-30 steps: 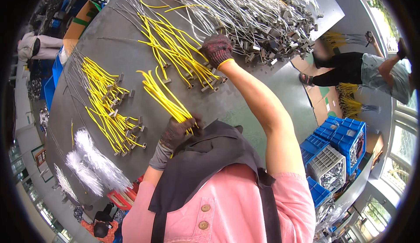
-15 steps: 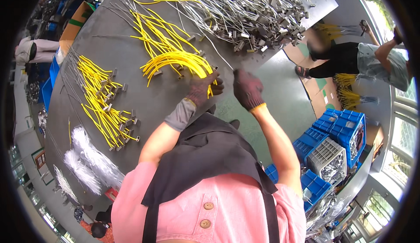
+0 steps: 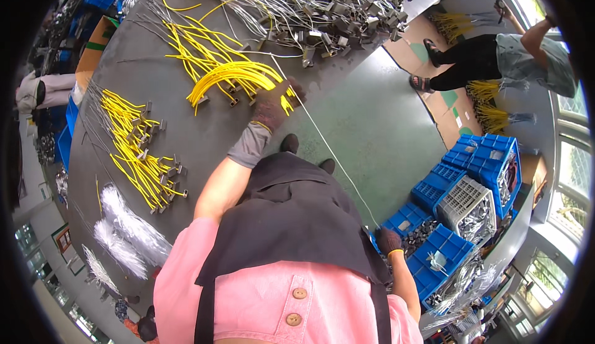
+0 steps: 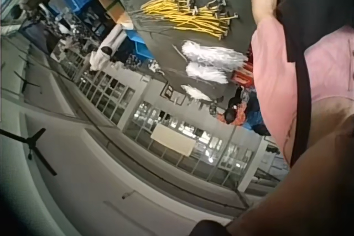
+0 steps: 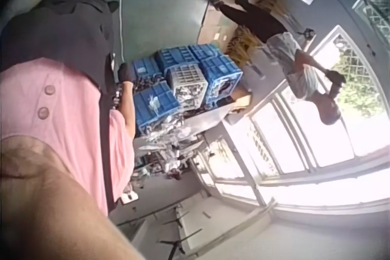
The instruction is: Bundling and organizing yellow electrical wires on an industrial work table.
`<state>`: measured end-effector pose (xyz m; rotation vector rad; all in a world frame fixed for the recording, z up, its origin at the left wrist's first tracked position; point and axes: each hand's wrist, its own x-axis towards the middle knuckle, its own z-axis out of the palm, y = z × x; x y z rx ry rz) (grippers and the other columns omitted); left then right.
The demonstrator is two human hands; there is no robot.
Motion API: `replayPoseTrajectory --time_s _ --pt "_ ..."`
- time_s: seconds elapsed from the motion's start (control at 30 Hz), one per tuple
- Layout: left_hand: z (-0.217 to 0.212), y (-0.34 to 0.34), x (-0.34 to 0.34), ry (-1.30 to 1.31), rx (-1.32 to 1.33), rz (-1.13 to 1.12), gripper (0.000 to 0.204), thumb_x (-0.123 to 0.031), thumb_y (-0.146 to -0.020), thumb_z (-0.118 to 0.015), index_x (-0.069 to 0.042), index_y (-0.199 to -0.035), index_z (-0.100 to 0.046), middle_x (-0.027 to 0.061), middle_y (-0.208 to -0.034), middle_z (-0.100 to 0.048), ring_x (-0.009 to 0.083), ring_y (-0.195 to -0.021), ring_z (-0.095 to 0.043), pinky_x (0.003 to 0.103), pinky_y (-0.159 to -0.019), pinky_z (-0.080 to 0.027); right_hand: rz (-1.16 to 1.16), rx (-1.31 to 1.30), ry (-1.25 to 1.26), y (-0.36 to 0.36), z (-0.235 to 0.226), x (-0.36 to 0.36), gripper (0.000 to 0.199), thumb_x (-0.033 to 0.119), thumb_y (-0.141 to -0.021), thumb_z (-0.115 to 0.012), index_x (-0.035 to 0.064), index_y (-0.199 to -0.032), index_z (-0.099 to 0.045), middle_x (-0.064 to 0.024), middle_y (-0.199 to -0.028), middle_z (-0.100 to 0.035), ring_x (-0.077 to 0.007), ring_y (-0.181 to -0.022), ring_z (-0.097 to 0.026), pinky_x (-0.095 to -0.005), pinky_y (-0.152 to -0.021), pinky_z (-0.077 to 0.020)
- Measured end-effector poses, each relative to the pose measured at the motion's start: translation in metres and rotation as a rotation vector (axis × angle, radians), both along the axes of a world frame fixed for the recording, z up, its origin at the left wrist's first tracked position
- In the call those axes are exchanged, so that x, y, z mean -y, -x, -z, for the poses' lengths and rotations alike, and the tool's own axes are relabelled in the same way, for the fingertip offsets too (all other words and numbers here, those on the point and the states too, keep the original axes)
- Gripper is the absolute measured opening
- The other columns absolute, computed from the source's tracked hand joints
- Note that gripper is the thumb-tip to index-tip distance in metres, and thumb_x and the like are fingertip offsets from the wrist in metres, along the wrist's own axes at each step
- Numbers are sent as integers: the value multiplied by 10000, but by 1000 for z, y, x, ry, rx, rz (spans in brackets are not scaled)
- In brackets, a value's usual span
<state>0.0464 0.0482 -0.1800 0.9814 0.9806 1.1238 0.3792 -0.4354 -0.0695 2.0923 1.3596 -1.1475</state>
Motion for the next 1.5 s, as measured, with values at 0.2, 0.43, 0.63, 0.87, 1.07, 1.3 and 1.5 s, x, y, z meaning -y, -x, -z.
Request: replayPoseTrajectory --time_s 0.2,0.43,0.63,0.87,1.07,1.3,1.5 --pt "-52 9 -19 -243 -424 64 232 -151 -1004 -599 18 -1156 -645 157 -1026 -695 301 -951 -719 449 -887 -615 45 62 -38 -26 14 57 319 316 -973 -549 34 -962 -697 -265 -961 -715 -455 -936 -690 -528 -797 -541" --pt "-36 16 -71 -266 -310 -18 249 -169 -1020 -562 44 -1101 -663 162 -1033 -709 280 -905 -731 424 -855 -626 140 5 59 -43 -18 38 276 260 -915 -608 40 -1036 -723 -257 -1033 -717 -435 -987 -698 -507 -864 -552" --pt "-74 43 -151 -370 -562 68 247 -137 -914 -605 -44 -1141 -638 148 -908 -686 338 -800 -709 429 -710 -574 -97 -10 -94 -57 -16 8 274 249 -873 -662 81 -1087 -696 -224 -1007 -728 -433 -956 -701 -514 -809 -553" --pt "-144 45 -143 -130 -198 -73 296 -196 -1004 -583 51 -1167 -602 202 -1033 -712 345 -871 -745 482 -762 -646 -30 -55 -203 -54 -12 -21 288 251 -867 -678 130 -1128 -661 -197 -973 -731 -419 -934 -704 -529 -762 -541" --pt "-134 60 -120 -431 -906 72 342 1 -974 -517 3 -1313 -561 172 -1132 -710 278 -1024 -726 432 -939 -615 -187 -41 -232 -69 5 -3 301 247 -861 -677 126 -1136 -660 -200 -989 -733 -415 -946 -705 -524 -774 -543" --pt "-160 67 -67 -426 -1110 -5 662 -1 -755 -756 -146 -1380 -591 109 -1154 -743 274 -1088 -716 350 -933 -558 -35 -77 -84 -53 -3 -24 270 227 -878 -624 113 -1111 -698 -221 -1032 -729 -422 -974 -703 -514 -816 -551" --pt "-140 73 -51 -589 -956 66 417 -52 -882 -687 -62 -1295 -628 83 -1130 -731 248 -1038 -718 368 -931 -584 22 -173 -100 -39 -26 -34 273 261 -895 -617 104 -1098 -712 -217 -1055 -726 -436 -1005 -689 -510 -837 -544"
